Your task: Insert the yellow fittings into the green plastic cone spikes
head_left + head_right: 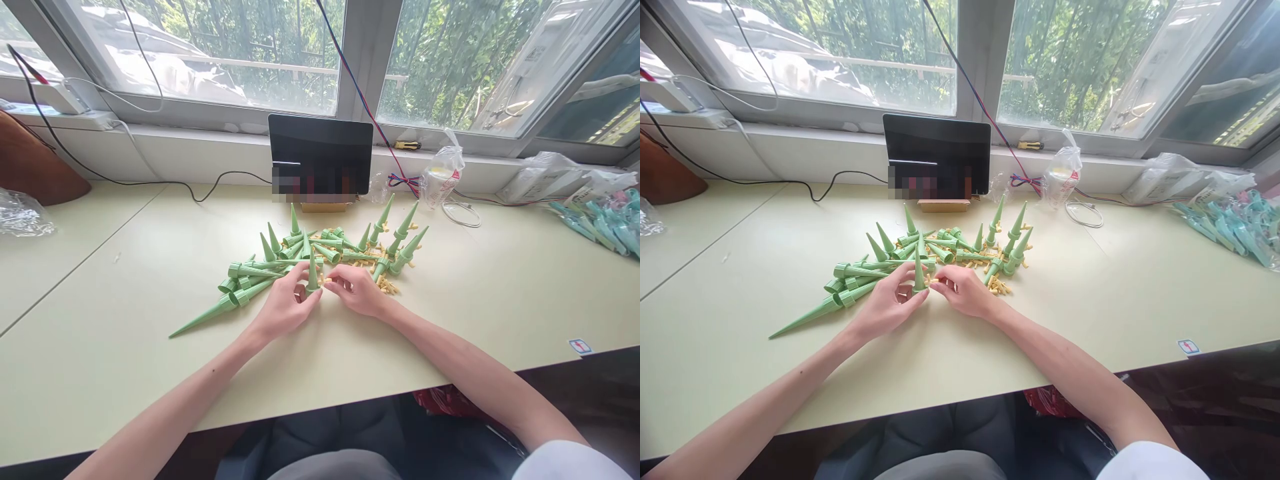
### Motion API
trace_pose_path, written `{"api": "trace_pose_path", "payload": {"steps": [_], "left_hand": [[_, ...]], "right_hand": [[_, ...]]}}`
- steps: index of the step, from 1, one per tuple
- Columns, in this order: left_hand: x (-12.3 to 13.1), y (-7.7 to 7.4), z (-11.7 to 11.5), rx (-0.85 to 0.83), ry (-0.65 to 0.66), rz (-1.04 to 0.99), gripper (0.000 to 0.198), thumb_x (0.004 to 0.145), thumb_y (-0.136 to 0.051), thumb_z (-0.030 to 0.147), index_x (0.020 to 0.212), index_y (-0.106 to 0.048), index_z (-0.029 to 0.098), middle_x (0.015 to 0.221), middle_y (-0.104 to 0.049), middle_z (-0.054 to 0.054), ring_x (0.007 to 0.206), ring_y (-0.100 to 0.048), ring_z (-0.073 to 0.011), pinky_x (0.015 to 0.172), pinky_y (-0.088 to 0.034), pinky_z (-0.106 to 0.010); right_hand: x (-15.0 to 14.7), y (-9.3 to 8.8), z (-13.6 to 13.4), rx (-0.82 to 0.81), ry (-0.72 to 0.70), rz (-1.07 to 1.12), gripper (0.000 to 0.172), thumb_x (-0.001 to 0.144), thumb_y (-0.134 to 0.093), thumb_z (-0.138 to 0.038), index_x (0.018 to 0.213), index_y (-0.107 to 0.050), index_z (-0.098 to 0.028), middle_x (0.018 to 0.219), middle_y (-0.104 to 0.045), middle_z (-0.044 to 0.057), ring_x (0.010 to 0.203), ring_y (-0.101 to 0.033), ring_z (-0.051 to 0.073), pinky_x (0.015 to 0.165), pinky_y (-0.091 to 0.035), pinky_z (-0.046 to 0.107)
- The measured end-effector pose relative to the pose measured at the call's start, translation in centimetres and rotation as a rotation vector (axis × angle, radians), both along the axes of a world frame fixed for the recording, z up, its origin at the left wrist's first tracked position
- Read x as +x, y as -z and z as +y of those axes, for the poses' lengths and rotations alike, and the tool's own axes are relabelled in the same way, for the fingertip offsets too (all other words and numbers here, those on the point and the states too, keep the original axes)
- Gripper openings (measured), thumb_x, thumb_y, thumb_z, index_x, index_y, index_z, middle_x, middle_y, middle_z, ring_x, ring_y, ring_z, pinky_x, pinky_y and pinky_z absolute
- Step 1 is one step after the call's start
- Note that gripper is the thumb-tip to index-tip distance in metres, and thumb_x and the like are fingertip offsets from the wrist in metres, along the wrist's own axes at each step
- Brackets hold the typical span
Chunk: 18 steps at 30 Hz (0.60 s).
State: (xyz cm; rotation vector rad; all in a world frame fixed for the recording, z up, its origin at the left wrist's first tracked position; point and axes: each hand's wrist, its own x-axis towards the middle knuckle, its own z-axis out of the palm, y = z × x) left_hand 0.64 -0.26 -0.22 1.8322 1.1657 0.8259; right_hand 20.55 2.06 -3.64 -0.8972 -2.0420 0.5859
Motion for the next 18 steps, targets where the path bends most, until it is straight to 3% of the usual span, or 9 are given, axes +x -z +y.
{"api": "trace_pose_path", "payload": {"steps": [5,11,18], "left_hand": [[-0.21,0.18,0.23,-0.049,0.016,-0.04,0.023,0.086,-0.061,0.033,0.105,-0.06,0.021,0.113,-0.066,-0.006,0.064,-0.063,-0.0122,0.059,-0.053,-0.027],[-0.23,0.04,0.3,-0.105,0.05,-0.076,0.026,0.086,-0.063,0.037,0.105,-0.064,0.02,0.111,-0.067,-0.006,0.055,-0.055,-0.0085,0.048,-0.049,-0.023],[-0.19,-0.42,0.21,-0.215,0.038,-0.097,0.028,0.085,-0.064,0.04,0.106,-0.068,0.022,0.1,-0.068,-0.004,0.051,-0.054,-0.0084,0.038,-0.041,-0.021]], "right_hand": [[0.09,0.05,-0.01,-0.024,-0.012,-0.035,0.03,0.098,-0.052,-0.037,0.077,-0.059,-0.017,0.066,-0.055,0.0,0.057,-0.045,0.011,0.057,-0.037,0.023],[0.13,0.16,0.07,-0.023,-0.016,-0.096,0.047,0.102,-0.041,-0.042,0.062,-0.045,-0.019,0.056,-0.038,-0.003,0.053,-0.035,0.011,0.054,-0.03,0.024],[0.19,0.24,0.1,-0.04,-0.033,-0.11,0.048,0.103,-0.039,-0.042,0.061,-0.045,-0.018,0.055,-0.034,-0.004,0.053,-0.031,0.01,0.054,-0.028,0.024]]}}
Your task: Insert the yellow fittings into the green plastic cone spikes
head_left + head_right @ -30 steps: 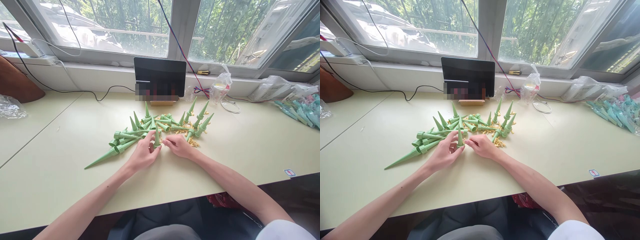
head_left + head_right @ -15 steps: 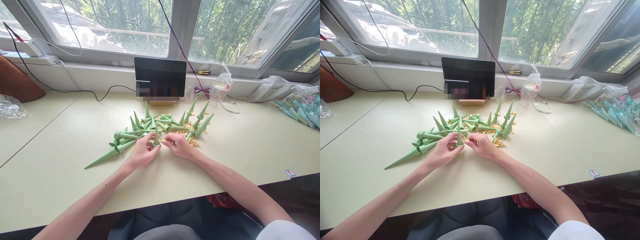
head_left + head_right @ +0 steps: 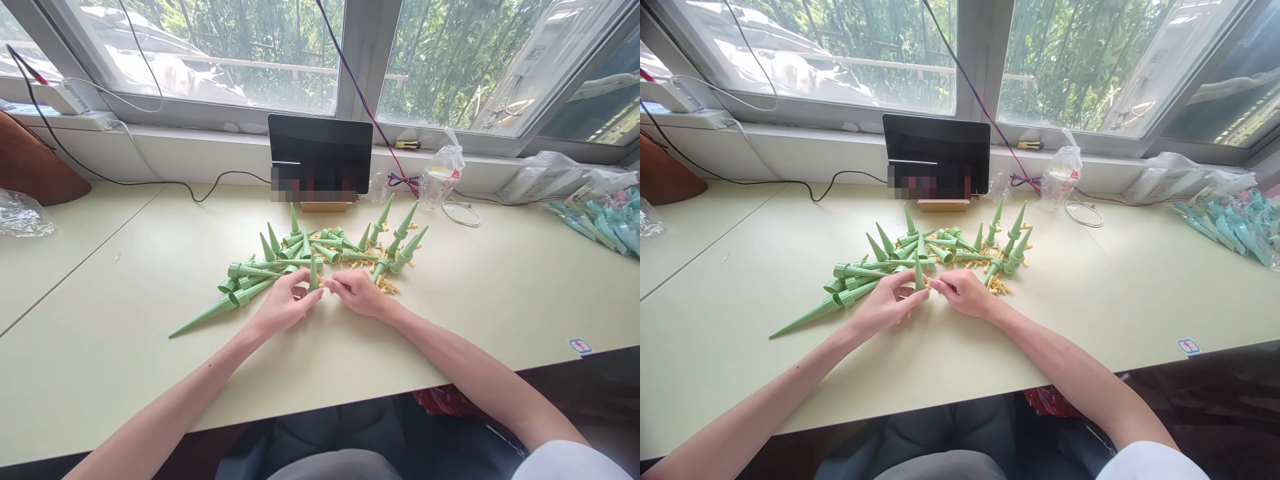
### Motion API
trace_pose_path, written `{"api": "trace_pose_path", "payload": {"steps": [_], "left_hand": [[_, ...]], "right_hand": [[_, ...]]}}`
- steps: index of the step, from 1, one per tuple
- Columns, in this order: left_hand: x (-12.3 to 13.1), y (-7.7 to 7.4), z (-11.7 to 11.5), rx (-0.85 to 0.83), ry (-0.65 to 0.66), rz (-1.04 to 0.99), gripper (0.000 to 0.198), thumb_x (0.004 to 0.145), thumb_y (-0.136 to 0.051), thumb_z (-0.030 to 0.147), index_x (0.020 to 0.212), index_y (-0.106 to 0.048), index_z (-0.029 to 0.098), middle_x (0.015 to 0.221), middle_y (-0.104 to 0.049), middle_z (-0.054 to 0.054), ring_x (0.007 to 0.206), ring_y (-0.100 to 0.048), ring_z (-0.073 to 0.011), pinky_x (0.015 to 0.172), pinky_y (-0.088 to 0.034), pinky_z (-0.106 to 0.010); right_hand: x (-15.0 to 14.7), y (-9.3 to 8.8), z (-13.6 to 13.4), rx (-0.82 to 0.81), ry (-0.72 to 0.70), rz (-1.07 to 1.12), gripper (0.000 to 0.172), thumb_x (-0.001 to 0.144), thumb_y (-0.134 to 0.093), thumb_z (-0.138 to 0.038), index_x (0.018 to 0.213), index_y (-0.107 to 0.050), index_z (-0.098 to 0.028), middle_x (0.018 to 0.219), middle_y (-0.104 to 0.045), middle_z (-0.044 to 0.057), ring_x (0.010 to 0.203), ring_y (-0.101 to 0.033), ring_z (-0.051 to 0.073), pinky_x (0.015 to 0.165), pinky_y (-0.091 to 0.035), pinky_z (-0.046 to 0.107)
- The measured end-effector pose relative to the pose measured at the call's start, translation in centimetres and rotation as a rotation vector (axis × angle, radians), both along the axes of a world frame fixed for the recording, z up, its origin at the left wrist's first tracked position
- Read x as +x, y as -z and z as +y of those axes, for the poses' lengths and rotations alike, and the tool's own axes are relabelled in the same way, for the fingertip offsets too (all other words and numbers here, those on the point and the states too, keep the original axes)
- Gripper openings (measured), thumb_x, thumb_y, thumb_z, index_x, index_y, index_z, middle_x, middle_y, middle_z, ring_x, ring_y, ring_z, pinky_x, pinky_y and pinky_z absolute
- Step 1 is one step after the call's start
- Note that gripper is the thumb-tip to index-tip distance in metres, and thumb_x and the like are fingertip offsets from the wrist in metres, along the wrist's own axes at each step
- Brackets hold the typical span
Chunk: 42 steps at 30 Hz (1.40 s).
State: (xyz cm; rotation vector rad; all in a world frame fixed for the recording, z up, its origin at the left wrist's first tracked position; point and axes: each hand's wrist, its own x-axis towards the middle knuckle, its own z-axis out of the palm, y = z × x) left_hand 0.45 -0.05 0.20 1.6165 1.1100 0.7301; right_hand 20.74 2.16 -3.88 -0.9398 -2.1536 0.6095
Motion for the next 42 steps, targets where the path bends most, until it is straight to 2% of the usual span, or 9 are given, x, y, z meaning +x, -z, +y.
{"api": "trace_pose_path", "payload": {"steps": [3,6,8,16,22,27,31,37,42], "left_hand": [[0.04,-0.15,0.0,-0.045,-0.014,0.005,0.03,0.084,-0.067,0.041,0.107,-0.068,0.022,0.088,-0.068,-0.003,0.049,-0.052,-0.0081,0.038,-0.04,-0.02],[0.09,-0.28,0.0,-0.056,-0.021,-0.012,0.032,0.082,-0.068,0.042,0.106,-0.069,0.022,0.09,-0.068,-0.003,0.048,-0.05,-0.0073,0.037,-0.039,-0.019],[0.12,-0.33,-0.01,-0.053,-0.02,-0.019,0.032,0.082,-0.069,0.043,0.105,-0.069,0.022,0.09,-0.068,-0.003,0.048,-0.05,-0.0072,0.037,-0.039,-0.02],[0.15,-0.18,-0.01,-0.072,-0.012,0.002,0.03,0.082,-0.069,0.04,0.106,-0.069,0.022,0.06,-0.055,0.003,0.046,-0.047,-0.0102,0.038,-0.035,-0.021],[0.14,-0.14,0.02,-0.027,-0.003,0.021,0.029,0.081,-0.067,0.037,0.106,-0.071,0.021,0.061,-0.057,0.002,0.049,-0.049,-0.011,0.039,-0.035,-0.021],[0.15,-0.31,-0.08,-0.008,0.01,0.016,0.029,0.08,-0.068,0.038,0.103,-0.072,0.021,0.067,-0.062,0.0,0.049,-0.046,-0.0099,0.039,-0.035,-0.021],[0.18,-0.37,-0.14,-0.002,0.012,0.013,0.03,0.08,-0.068,0.039,0.102,-0.073,0.021,0.068,-0.061,0.0,0.048,-0.043,-0.009,0.038,-0.034,-0.02],[0.19,-0.32,-0.12,-0.065,-0.002,-0.008,0.029,0.079,-0.071,0.038,0.104,-0.072,0.021,0.066,-0.062,0.001,0.05,-0.047,-0.0096,0.04,-0.035,-0.02],[0.11,-0.16,0.0,-0.099,-0.004,-0.035,0.029,0.08,-0.072,0.036,0.106,-0.071,0.023,0.069,-0.062,0.001,0.05,-0.045,-0.0083,0.042,-0.033,-0.018]], "right_hand": [[-0.03,-0.11,0.02,-0.007,-0.006,0.026,0.044,0.102,-0.042,-0.041,0.066,-0.053,-0.017,0.057,-0.043,-0.003,0.054,-0.037,0.01,0.055,-0.031,0.023],[-0.07,-0.34,-0.04,-0.021,-0.013,0.065,0.032,0.1,-0.049,-0.039,0.083,-0.063,-0.017,0.068,-0.059,0.0,0.058,-0.045,0.011,0.057,-0.036,0.023],[-0.09,-0.41,-0.08,-0.02,-0.019,0.076,0.028,0.099,-0.052,-0.039,0.088,-0.065,-0.017,0.073,-0.062,0.002,0.058,-0.047,0.011,0.057,-0.037,0.023],[-0.03,0.04,0.07,-0.013,-0.036,0.032,0.035,0.1,-0.049,-0.038,0.074,-0.059,-0.017,0.062,-0.052,-0.002,0.057,-0.042,0.011,0.057,-0.033,0.023],[0.06,0.08,0.08,-0.015,-0.046,-0.006,0.046,0.101,-0.042,-0.041,0.061,-0.041,-0.019,0.056,-0.032,-0.005,0.052,-0.029,0.009,0.054,-0.026,0.024],[0.06,-0.05,-0.1,-0.043,-0.042,-0.04,0.048,0.104,-0.035,-0.041,0.061,-0.039,-0.019,0.056,-0.036,-0.004,0.052,-0.032,0.009,0.054,-0.026,0.024],[-0.02,-0.24,-0.21,-0.053,-0.041,-0.055,0.051,0.104,-0.032,-0.041,0.058,-0.037,-0.019,0.054,-0.032,-0.005,0.051,-0.029,0.009,0.053,-0.025,0.024],[-0.02,-0.32,-0.2,-0.055,-0.029,-0.036,0.048,0.103,-0.038,-0.041,0.061,-0.042,-0.018,0.055,-0.035,-0.005,0.051,-0.031,0.009,0.053,-0.026,0.024],[-0.01,-0.36,-0.24,-0.071,-0.028,-0.007,0.034,0.098,-0.05,-0.044,0.077,-0.056,-0.018,0.056,-0.04,-0.007,0.051,-0.034,0.009,0.053,-0.029,0.022]]}}
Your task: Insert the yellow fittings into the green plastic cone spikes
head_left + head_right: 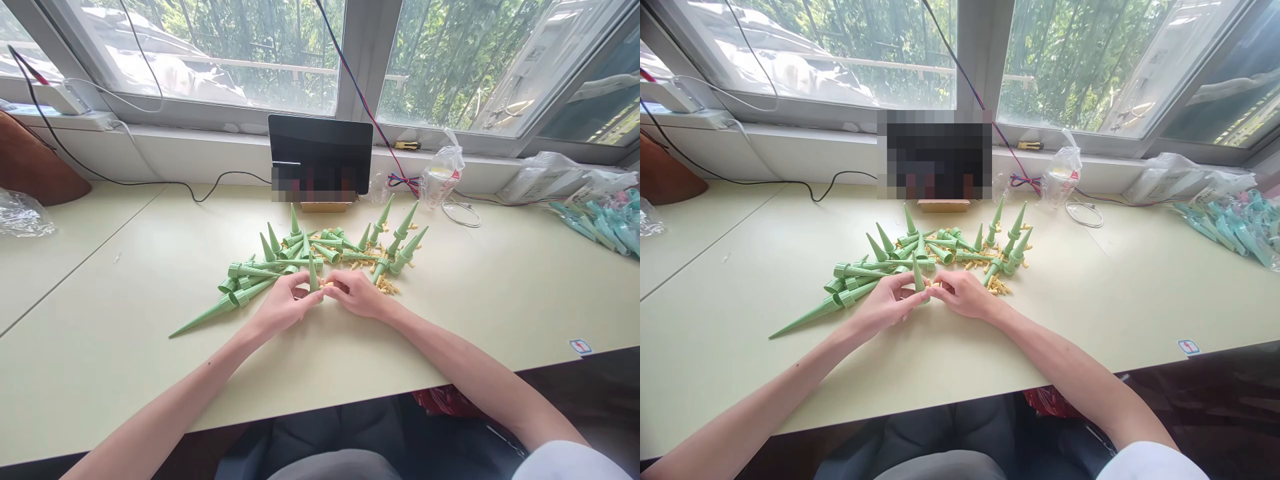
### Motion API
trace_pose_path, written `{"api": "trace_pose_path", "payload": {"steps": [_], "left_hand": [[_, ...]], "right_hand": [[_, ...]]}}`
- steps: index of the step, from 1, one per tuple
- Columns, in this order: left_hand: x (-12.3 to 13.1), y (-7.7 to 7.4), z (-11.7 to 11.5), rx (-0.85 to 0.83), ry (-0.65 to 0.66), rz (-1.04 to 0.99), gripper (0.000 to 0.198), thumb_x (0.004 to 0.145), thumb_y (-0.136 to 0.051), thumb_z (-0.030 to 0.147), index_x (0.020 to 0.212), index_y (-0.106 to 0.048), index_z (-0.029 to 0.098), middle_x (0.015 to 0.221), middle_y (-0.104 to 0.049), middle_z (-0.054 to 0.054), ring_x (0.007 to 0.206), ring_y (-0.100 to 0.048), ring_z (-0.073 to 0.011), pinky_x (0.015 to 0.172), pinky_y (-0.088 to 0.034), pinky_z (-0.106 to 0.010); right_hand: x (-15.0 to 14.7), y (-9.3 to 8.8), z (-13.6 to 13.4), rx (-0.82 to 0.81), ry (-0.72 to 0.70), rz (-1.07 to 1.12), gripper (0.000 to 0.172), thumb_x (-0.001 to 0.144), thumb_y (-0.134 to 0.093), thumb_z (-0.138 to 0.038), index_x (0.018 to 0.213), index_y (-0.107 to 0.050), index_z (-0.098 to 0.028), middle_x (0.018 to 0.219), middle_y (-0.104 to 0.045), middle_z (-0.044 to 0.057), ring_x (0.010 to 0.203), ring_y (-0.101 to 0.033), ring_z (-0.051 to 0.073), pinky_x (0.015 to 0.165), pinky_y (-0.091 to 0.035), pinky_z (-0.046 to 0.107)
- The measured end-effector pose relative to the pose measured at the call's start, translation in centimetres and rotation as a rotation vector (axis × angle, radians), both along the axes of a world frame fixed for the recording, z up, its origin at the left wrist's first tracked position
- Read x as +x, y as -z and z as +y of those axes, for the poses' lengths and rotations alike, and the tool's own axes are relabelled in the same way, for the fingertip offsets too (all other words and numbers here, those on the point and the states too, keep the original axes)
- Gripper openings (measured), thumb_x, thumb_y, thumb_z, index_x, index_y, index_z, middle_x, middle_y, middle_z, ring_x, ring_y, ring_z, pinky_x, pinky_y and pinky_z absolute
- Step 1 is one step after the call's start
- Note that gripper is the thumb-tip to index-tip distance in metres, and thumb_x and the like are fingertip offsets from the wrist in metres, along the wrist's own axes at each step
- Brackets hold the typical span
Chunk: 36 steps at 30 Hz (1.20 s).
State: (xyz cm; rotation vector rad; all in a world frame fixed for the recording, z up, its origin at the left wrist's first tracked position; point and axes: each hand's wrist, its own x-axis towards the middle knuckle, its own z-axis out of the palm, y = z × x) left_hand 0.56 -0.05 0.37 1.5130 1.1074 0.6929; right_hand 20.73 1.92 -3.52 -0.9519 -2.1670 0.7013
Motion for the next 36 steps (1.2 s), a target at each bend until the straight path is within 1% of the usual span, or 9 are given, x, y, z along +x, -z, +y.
{"api": "trace_pose_path", "payload": {"steps": [2,6,12,16,20,24,27,31,36], "left_hand": [[-0.04,0.05,0.07,-0.006,-0.001,-0.006,0.029,0.079,-0.073,0.034,0.105,-0.071,0.023,0.071,-0.063,0.001,0.05,-0.046,-0.0078,0.042,-0.033,-0.018],[-0.12,0.2,0.18,-0.011,-0.001,-0.009,0.029,0.078,-0.073,0.035,0.104,-0.071,0.022,0.081,-0.067,-0.001,0.049,-0.045,-0.0069,0.041,-0.033,-0.018],[-0.21,0.31,0.11,0.001,0.021,0.014,0.033,0.079,-0.072,0.04,0.107,-0.07,0.022,0.076,-0.066,-0.001,0.049,-0.045,-0.0076,0.04,-0.033,-0.018],[-0.14,0.13,0.03,0.065,0.041,0.021,0.031,0.081,-0.07,0.039,0.106,-0.071,0.02,0.091,-0.069,-0.004,0.058,-0.054,-0.0105,0.042,-0.037,-0.019],[-0.05,0.3,0.07,0.145,0.061,0.028,0.03,0.083,-0.069,0.036,0.107,-0.07,0.019,0.095,-0.07,-0.005,0.06,-0.056,-0.011,0.047,-0.041,-0.02],[-0.05,0.55,0.03,0.224,0.065,0.055,0.029,0.086,-0.064,0.037,0.108,-0.07,0.019,0.087,-0.067,-0.003,0.058,-0.053,-0.0107,0.05,-0.043,-0.022],[-0.02,0.45,-0.09,0.237,0.066,0.058,0.028,0.087,-0.064,0.037,0.107,-0.07,0.018,0.085,-0.065,-0.002,0.058,-0.051,-0.0099,0.05,-0.043,-0.022],[0.07,0.15,-0.13,0.174,0.047,0.039,0.027,0.085,-0.066,0.036,0.104,-0.071,0.018,0.085,-0.066,-0.002,0.056,-0.048,-0.0085,0.046,-0.039,-0.02],[-0.07,0.23,0.12,0.054,0.004,0.015,0.028,0.08,-0.072,0.037,0.102,-0.07,0.019,0.082,-0.066,-0.001,0.055,-0.049,-0.0087,0.042,-0.035,-0.018]], "right_hand": [[0.0,0.04,0.02,0.002,-0.005,0.01,0.032,0.098,-0.052,-0.043,0.079,-0.057,-0.018,0.056,-0.041,-0.007,0.051,-0.034,0.009,0.053,-0.029,0.021],[0.03,0.26,0.16,0.02,-0.02,0.011,0.037,0.099,-0.049,-0.043,0.072,-0.054,-0.018,0.058,-0.041,-0.006,0.054,-0.033,0.009,0.054,-0.029,0.022],[0.14,0.52,0.3,0.024,-0.032,0.003,0.044,0.1,-0.046,-0.044,0.064,-0.045,-0.018,0.058,-0.033,-0.006,0.054,-0.028,0.009,0.053,-0.025,0.023],[0.13,0.52,0.28,0.03,-0.034,-0.005,0.046,0.101,-0.044,-0.042,0.062,-0.038,-0.018,0.057,-0.028,-0.006,0.053,-0.025,0.008,0.052,-0.022,0.023],[0.04,0.42,0.17,0.032,-0.025,-0.023,0.045,0.102,-0.041,-0.04,0.062,-0.034,-0.019,0.057,-0.027,-0.006,0.052,-0.024,0.008,0.053,-0.022,0.024],[-0.06,0.32,0.1,0.031,-0.024,-0.041,0.046,0.103,-0.037,-0.039,0.062,-0.03,-0.019,0.057,-0.025,-0.006,0.053,-0.023,0.008,0.054,-0.022,0.024],[-0.09,0.27,0.09,0.035,-0.032,-0.028,0.047,0.103,-0.037,-0.039,0.061,-0.029,-0.019,0.057,-0.024,-0.006,0.053,-0.022,0.008,0.054,-0.022,0.025],[-0.09,0.11,0.04,0.026,-0.027,-0.006,0.046,0.102,-0.039,-0.039,0.062,-0.033,-0.019,0.057,-0.027,-0.006,0.052,-0.025,0.008,0.053,-0.022,0.023],[-0.14,0.01,0.03,0.01,-0.015,0.007,0.035,0.099,-0.048,-0.041,0.072,-0.049,-0.018,0.06,-0.041,-0.005,0.055,-0.036,0.009,0.056,-0.028,0.022]]}}
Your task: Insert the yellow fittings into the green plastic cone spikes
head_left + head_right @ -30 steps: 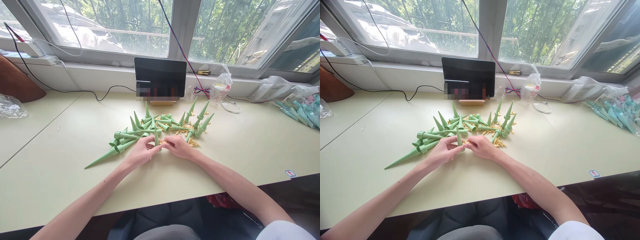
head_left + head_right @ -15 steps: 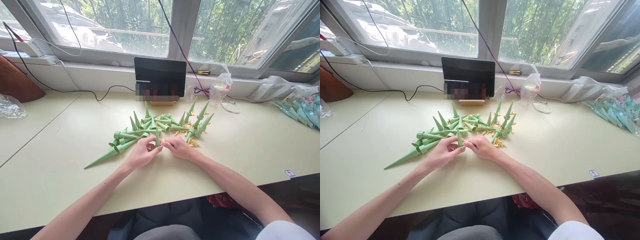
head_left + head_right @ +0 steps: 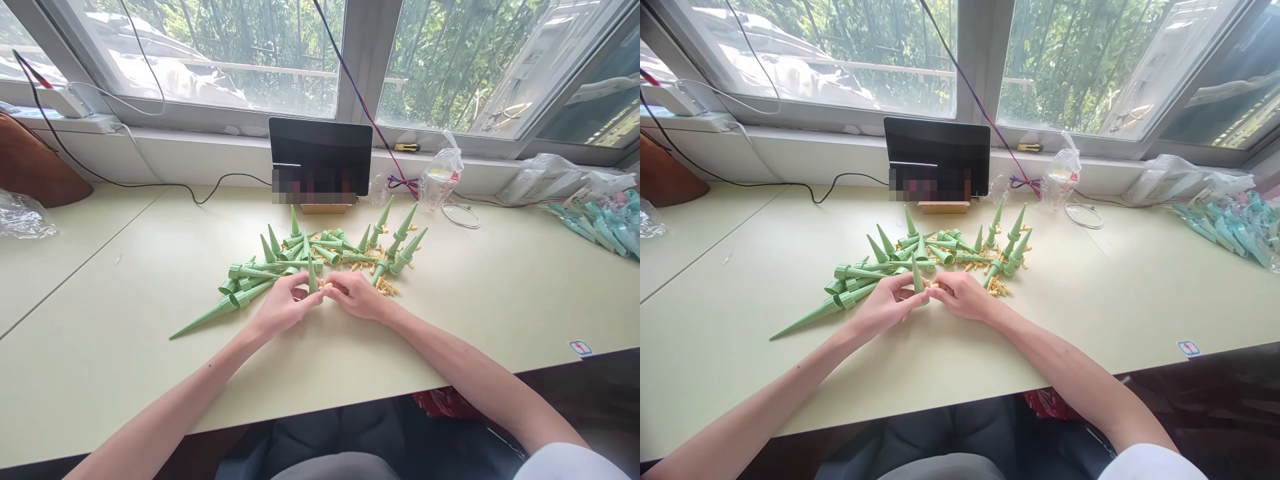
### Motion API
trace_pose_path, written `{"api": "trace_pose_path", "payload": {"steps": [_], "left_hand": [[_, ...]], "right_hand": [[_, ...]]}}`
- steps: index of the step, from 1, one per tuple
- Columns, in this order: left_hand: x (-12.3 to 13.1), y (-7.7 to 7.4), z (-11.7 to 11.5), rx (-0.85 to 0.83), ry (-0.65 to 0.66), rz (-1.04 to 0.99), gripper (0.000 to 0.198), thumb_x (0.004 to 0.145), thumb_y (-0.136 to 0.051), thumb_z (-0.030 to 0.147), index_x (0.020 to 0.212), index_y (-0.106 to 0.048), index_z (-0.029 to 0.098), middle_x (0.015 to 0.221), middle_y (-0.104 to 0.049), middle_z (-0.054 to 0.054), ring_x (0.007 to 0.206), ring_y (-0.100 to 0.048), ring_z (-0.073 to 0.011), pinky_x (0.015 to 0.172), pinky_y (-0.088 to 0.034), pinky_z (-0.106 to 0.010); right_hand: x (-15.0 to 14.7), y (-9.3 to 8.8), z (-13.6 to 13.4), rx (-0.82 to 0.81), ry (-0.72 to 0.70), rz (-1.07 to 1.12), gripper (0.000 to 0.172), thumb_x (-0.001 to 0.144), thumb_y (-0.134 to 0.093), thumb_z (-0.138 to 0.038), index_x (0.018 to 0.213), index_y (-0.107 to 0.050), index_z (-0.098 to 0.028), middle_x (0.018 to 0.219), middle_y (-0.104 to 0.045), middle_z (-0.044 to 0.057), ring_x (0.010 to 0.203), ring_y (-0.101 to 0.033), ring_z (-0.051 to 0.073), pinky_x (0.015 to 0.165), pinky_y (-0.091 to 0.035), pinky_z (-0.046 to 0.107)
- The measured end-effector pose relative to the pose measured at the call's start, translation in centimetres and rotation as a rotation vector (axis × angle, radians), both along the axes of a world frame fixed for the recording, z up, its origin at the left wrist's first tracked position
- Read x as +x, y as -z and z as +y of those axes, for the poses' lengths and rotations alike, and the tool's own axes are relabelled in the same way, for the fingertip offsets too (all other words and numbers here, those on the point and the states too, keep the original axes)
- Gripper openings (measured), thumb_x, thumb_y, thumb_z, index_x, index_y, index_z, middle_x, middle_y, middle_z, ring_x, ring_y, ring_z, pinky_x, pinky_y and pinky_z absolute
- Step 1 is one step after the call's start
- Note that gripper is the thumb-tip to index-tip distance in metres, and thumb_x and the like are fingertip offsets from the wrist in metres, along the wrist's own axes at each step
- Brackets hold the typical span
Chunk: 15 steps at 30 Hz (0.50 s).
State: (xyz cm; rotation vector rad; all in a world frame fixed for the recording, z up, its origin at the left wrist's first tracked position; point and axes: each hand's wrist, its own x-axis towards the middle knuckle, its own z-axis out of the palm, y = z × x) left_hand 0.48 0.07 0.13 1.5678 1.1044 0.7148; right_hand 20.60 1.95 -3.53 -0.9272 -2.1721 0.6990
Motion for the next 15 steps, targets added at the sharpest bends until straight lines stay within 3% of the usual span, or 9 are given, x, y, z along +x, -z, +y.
{"api": "trace_pose_path", "payload": {"steps": [7,11,15], "left_hand": [[-0.2,0.15,0.03,-0.011,0.018,0.039,0.028,0.082,-0.068,0.041,0.099,-0.068,0.019,0.072,-0.062,0.0,0.052,-0.045,-0.0089,0.042,-0.032,-0.019],[-0.01,0.06,-0.11,0.123,0.041,0.034,0.024,0.084,-0.067,0.038,0.098,-0.068,0.018,0.084,-0.065,-0.002,0.054,-0.044,-0.008,0.049,-0.039,-0.021],[0.01,0.16,-0.27,0.228,0.046,0.081,0.022,0.087,-0.062,0.037,0.094,-0.065,0.017,0.077,-0.061,-0.001,0.053,-0.042,-0.0084,0.047,-0.036,-0.022]], "right_hand": [[0.12,0.36,0.3,0.023,-0.032,0.0,0.04,0.101,-0.045,-0.038,0.066,-0.041,-0.018,0.059,-0.035,-0.006,0.054,-0.031,0.009,0.055,-0.026,0.022],[0.09,0.34,0.22,0.024,-0.043,-0.017,0.043,0.102,-0.041,-0.038,0.064,-0.034,-0.019,0.058,-0.029,-0.006,0.053,-0.027,0.008,0.053,-0.023,0.024],[-0.05,0.23,0.06,0.017,-0.028,-0.041,0.045,0.103,-0.036,-0.038,0.063,-0.031,-0.019,0.058,-0.025,-0.006,0.053,-0.025,0.008,0.054,-0.022,0.024]]}}
